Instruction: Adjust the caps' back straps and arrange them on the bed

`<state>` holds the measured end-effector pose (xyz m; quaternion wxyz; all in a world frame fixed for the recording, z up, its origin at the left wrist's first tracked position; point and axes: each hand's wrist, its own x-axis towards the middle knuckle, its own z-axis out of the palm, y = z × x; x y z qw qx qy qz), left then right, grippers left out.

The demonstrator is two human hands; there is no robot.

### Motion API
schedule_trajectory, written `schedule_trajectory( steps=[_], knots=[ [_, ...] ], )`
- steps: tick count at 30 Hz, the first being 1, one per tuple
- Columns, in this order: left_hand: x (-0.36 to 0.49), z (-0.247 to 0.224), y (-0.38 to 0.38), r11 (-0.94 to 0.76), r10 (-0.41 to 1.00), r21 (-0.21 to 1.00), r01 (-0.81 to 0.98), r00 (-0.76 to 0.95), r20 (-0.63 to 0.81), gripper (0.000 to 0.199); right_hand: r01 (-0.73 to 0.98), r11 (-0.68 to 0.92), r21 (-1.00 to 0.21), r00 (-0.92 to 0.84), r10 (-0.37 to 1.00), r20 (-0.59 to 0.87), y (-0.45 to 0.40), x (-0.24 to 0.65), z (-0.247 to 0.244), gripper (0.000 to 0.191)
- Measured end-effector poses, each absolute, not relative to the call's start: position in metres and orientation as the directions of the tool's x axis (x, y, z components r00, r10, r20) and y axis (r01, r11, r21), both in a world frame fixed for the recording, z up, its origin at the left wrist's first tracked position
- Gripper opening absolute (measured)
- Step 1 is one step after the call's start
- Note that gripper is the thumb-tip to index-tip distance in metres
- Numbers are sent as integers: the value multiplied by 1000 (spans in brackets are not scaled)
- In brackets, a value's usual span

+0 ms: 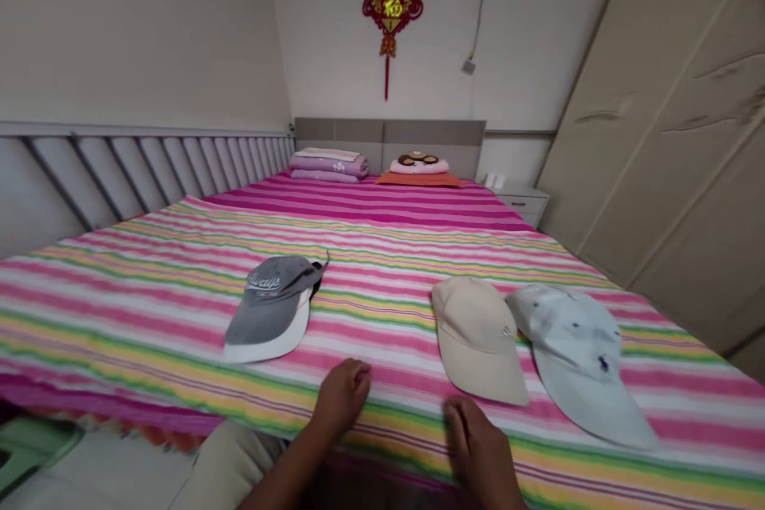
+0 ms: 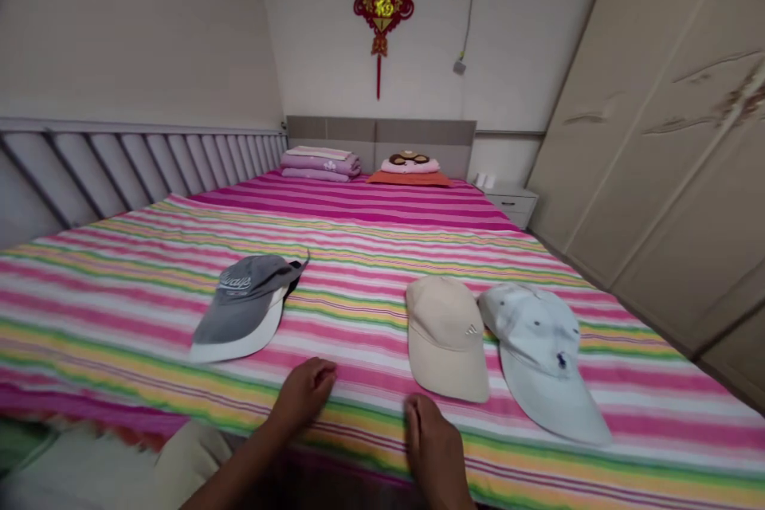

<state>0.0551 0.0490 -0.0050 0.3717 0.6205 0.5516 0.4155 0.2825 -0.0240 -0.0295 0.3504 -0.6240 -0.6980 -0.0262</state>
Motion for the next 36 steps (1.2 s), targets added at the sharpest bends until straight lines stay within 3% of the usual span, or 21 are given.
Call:
schedule_trajectory(
  steps=[4, 10, 15, 20, 26, 31, 34, 36],
  knots=[
    [-9, -6, 45, 117, 955, 993, -24, -273, -119, 9, 875, 375, -305, -159, 819, 551, -20, 255, -38, 26],
    [-67, 10, 41, 35, 787, 909, -416, -549, -282, 6, 905, 356, -234, -182, 820, 542, -14, 242, -41, 25],
    [-79, 28, 48, -37, 725, 793, -608, -562, -397, 12, 907, 350, -235, -177, 823, 540, -15, 242, -42, 24],
    [-85, 45, 64, -24, 744, 688, -725, -473, -472, 24, 907, 336, -254, -154, 826, 543, -16, 242, -46, 24],
    [-90, 68, 88, -43, 780, 659, -751, -437, -447, 22, 908, 339, -247, -152, 815, 559, -14, 243, -53, 24],
    [-83, 91, 100, -193, 847, 639, -744, -456, -275, 23, 908, 325, -266, -128, 818, 561, -15, 242, -56, 25],
    [-69, 95, 92, -214, 901, 614, -760, -397, -176, 22, 889, 304, -342, -88, 847, 524, -16, 242, -53, 25],
    [-54, 88, 78, -165, 937, 602, -781, -314, -151, 23, 841, 270, -468, -37, 893, 448, -16, 240, -46, 26]
  ],
)
